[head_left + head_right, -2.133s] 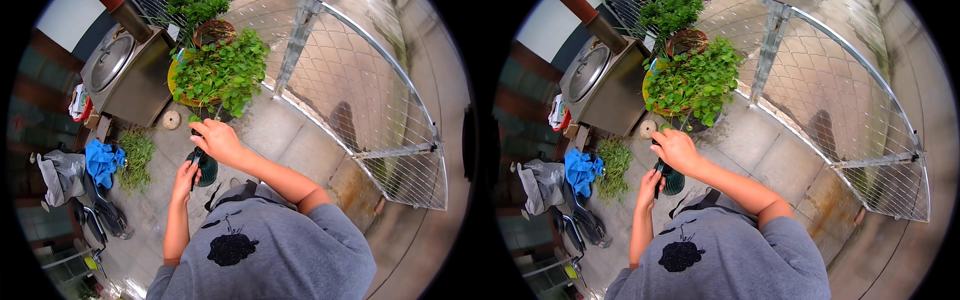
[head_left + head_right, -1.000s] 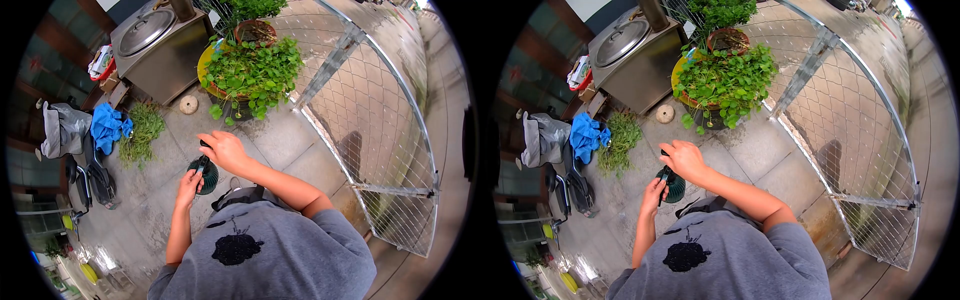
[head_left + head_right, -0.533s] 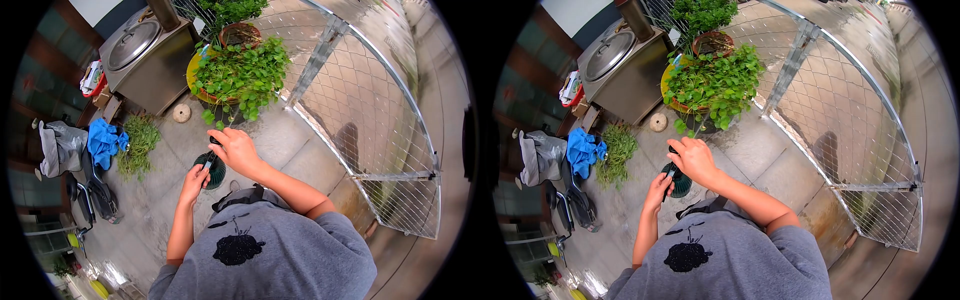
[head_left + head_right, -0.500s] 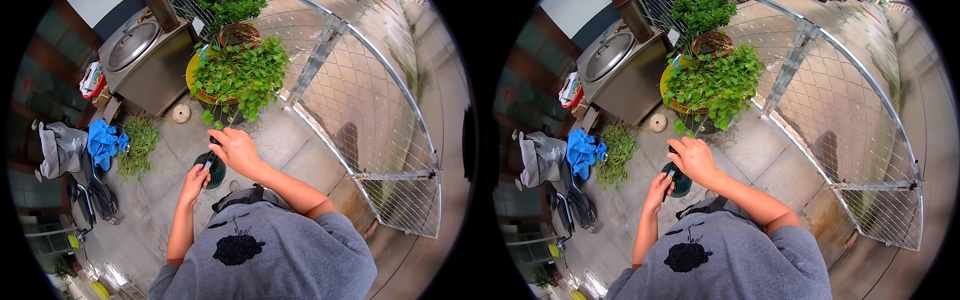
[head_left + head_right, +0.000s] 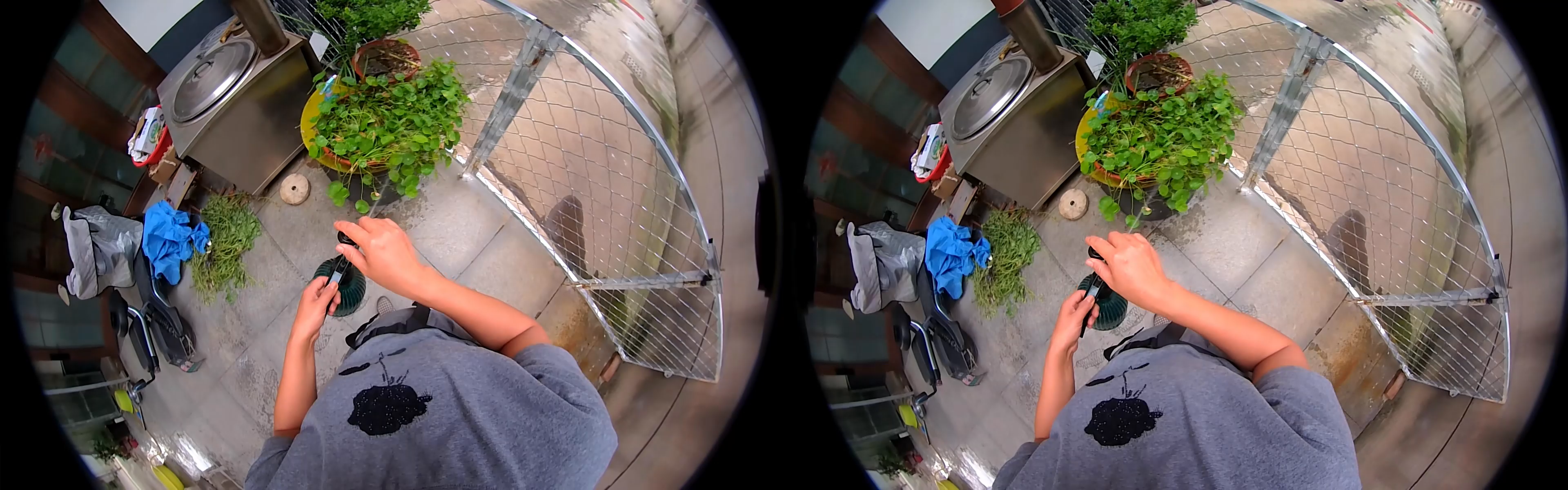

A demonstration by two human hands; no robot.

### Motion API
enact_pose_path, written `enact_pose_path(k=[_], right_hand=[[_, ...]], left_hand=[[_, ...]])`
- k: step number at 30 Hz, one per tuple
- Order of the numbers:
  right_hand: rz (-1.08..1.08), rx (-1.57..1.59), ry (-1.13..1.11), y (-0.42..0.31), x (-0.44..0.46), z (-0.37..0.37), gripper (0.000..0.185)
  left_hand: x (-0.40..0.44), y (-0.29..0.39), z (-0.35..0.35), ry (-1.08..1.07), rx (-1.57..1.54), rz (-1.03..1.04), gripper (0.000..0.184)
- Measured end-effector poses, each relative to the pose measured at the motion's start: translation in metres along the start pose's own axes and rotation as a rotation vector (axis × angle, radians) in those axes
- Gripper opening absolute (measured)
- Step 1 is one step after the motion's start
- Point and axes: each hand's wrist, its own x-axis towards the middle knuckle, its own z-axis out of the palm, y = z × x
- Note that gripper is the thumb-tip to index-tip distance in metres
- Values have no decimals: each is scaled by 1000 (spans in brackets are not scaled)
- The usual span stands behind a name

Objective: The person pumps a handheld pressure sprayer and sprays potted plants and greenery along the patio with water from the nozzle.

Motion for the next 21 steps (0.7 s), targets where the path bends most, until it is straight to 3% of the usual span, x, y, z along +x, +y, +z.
enact_pose_path(k=[21], right_hand=[[-68, 63, -174, -11, -5, 48, 33]], left_hand=[[-42, -31, -20, 224, -32, -74, 16]])
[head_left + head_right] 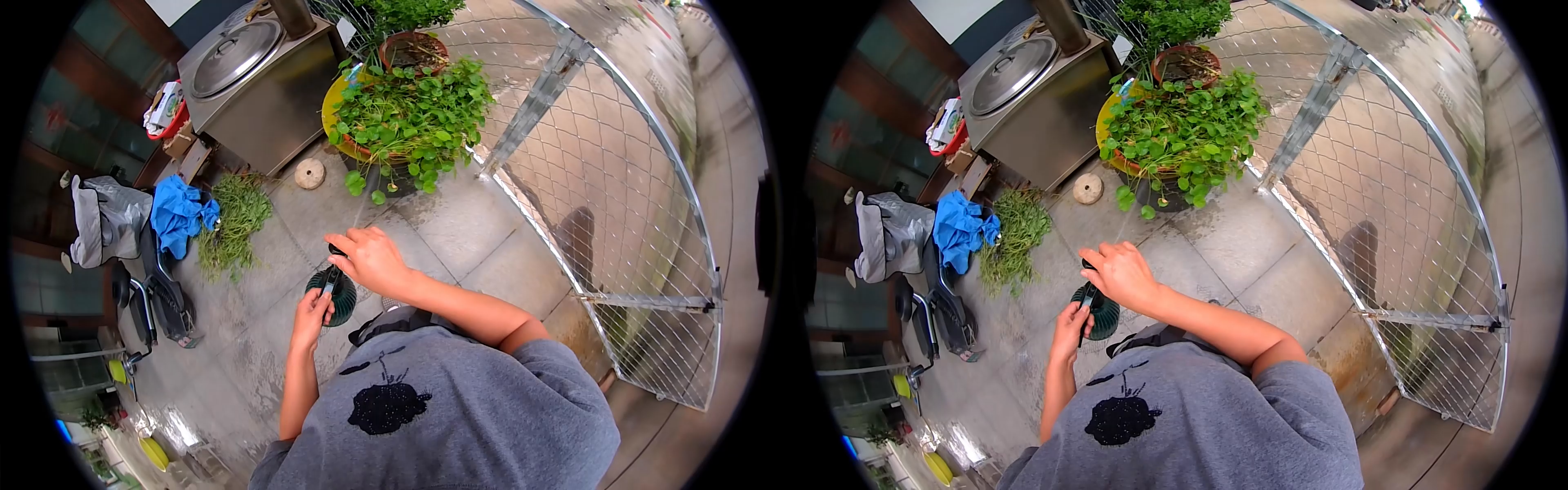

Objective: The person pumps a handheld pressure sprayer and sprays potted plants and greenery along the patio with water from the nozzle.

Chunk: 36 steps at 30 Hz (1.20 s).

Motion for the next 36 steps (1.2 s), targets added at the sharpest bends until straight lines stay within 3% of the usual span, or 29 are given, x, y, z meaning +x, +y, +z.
enact_pose_path(k=[26, 36], right_hand=[[80, -67, 235, 8, -4, -72, 34], [70, -84, 210, 7, -2, -77, 34]], left_hand=[[40, 50, 56, -256, -6, 135, 15], [34, 49, 57, -202, 30, 139, 16]])
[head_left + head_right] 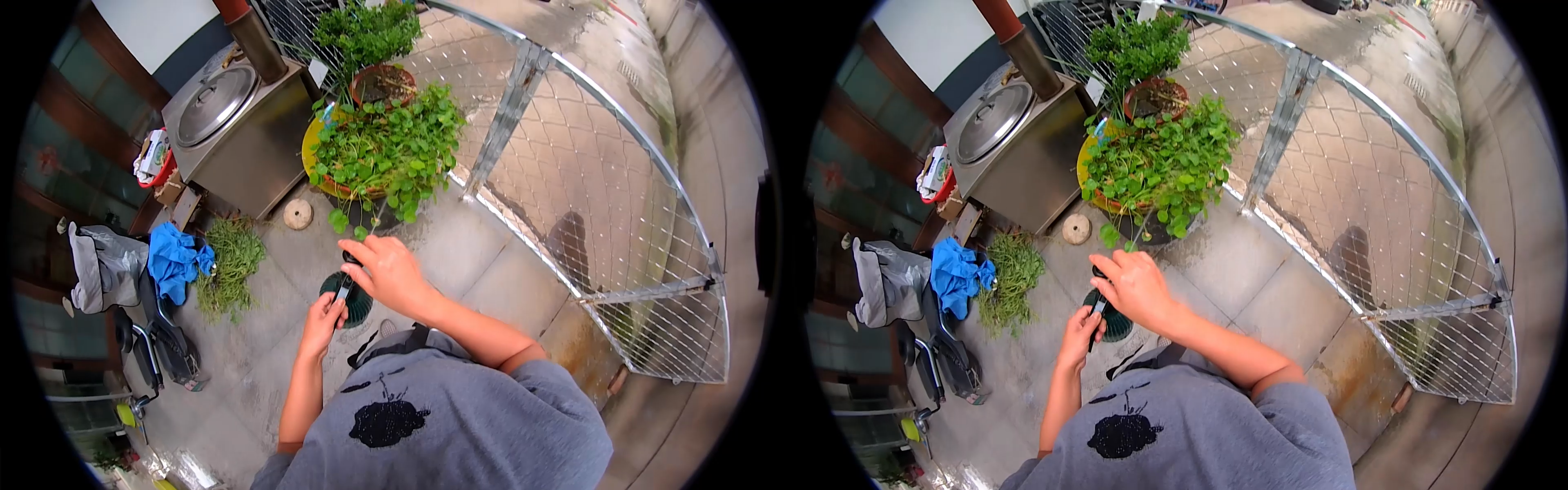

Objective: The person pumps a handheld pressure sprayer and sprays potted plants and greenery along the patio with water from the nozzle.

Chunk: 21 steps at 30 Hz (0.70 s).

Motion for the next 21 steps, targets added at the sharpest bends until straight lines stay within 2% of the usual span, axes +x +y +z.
enact_pose_path(k=[14, 21], right_hand=[[-272, 91, 101, -48, 37, -24, 37], [-323, 116, 114, -57, 38, -33, 39]], left_hand=[[-27, 40, 17, 130, -182, 232, 13], [-32, 44, 19, 137, -183, 290, 13]])
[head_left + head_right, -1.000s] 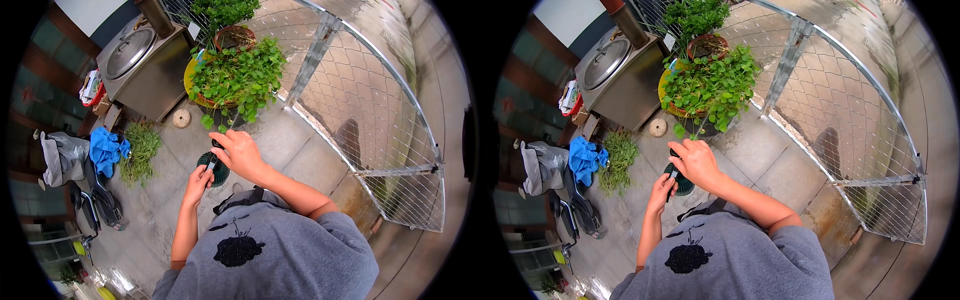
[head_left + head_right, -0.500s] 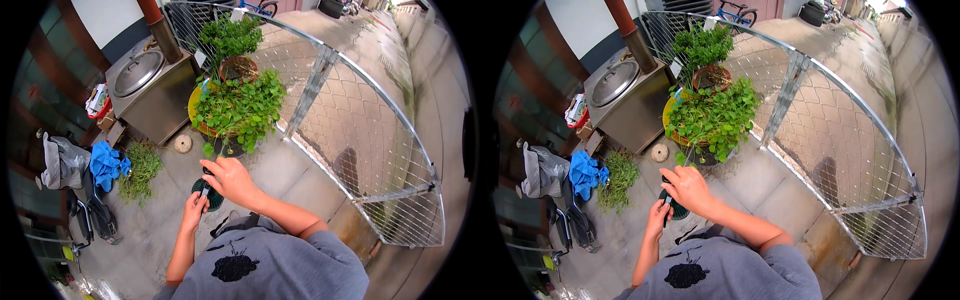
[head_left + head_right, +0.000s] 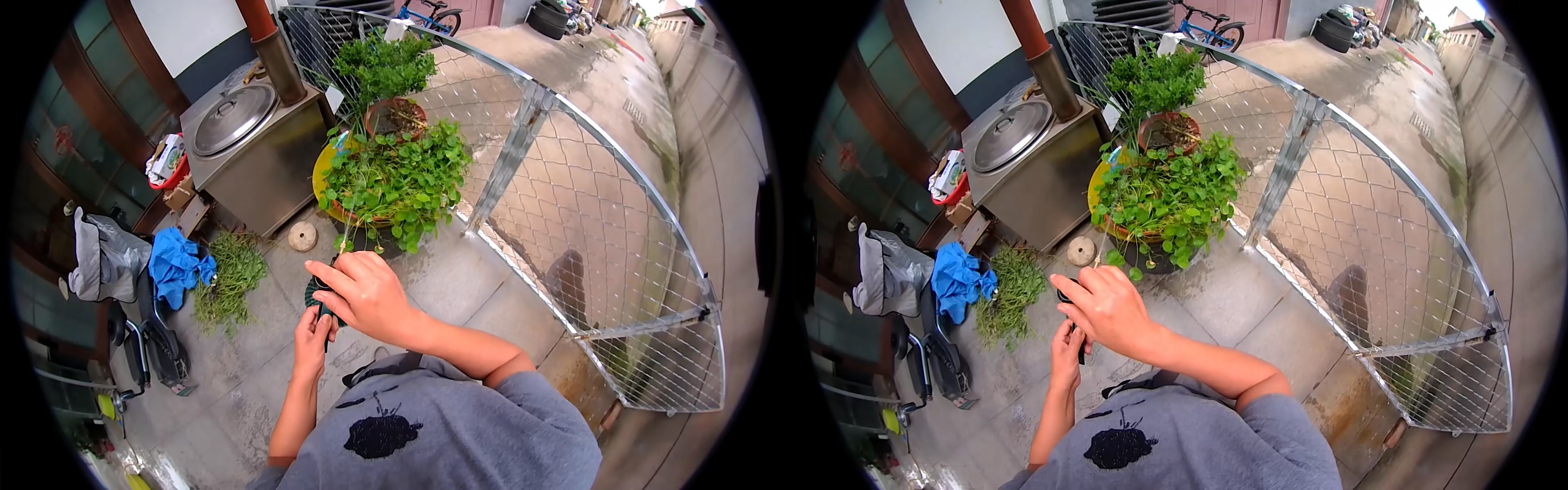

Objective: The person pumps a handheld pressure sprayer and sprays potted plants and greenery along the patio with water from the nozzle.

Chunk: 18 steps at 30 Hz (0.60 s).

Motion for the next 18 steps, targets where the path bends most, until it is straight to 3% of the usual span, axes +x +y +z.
enact_pose_path(k=[9, 16, 18], right_hand=[[-34, -46, 35, -3, -3, -7, 40], [-27, -75, 110, 17, 8, 4, 26], [25, 29, -27, 35, -3, 27, 24]], left_hand=[[-4, 3, 11, 12, -8, 31, 13], [-5, -10, 12, -17, 75, -66, 12], [-4, -16, 10, -21, 71, -91, 12]])
